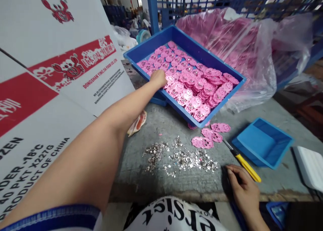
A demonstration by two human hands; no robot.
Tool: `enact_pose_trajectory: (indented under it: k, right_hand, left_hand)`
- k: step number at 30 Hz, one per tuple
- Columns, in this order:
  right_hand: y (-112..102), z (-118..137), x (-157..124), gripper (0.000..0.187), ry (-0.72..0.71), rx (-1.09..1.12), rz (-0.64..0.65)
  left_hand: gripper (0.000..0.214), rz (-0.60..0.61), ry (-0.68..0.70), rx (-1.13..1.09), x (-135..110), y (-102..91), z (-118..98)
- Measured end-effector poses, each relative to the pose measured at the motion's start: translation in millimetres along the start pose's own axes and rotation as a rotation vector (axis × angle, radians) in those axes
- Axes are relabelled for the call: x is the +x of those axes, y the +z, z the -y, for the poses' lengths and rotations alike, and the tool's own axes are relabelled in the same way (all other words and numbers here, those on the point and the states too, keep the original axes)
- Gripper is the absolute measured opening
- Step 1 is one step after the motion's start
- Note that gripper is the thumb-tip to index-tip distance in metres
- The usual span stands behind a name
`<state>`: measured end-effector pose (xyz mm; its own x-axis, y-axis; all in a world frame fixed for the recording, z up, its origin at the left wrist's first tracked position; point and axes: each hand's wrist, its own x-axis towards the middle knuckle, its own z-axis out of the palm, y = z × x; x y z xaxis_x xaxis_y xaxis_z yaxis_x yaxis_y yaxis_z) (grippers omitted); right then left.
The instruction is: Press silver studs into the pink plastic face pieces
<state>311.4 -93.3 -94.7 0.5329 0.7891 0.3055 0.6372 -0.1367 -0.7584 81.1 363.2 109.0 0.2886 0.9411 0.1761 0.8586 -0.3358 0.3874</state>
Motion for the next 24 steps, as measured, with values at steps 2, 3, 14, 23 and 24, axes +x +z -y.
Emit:
enact_pose_trajectory:
  k: [2, 3, 14, 23, 24]
  right_hand:
    - [-0.6, 6.6, 1.7, 0.028, 0.004, 0.002, -0.008]
    - [-0.6, 9.6, 2.4, 0.028, 0.005, 0.007, -0.009]
    - [11.5, 34.1, 39.8, 0.029, -0.127, -0.184, 0.073]
    - [46.3, 110.2, 107.2, 0.040, -0.526, -0.711, 0.695]
    - [48.2, 113.3, 108.4, 0.039, -0.528, -0.730, 0.724]
  left_hand:
    - [0.039, -0.025, 0.009, 0.013, -7.5, 1.3, 1.1]
    - [0.039, -0.059, 0.036, 0.008, -11.5, 1.0, 1.6]
    - [0.048, -0.344, 0.575, -0.506, -163.6, 1.3, 7.9]
    - [0.041, -0.166, 0.297, -0.729, -316.1, 13.5, 33.1]
    - [0.041, -0.161, 0.240, -0.763, -324.7, 13.1, 36.5]
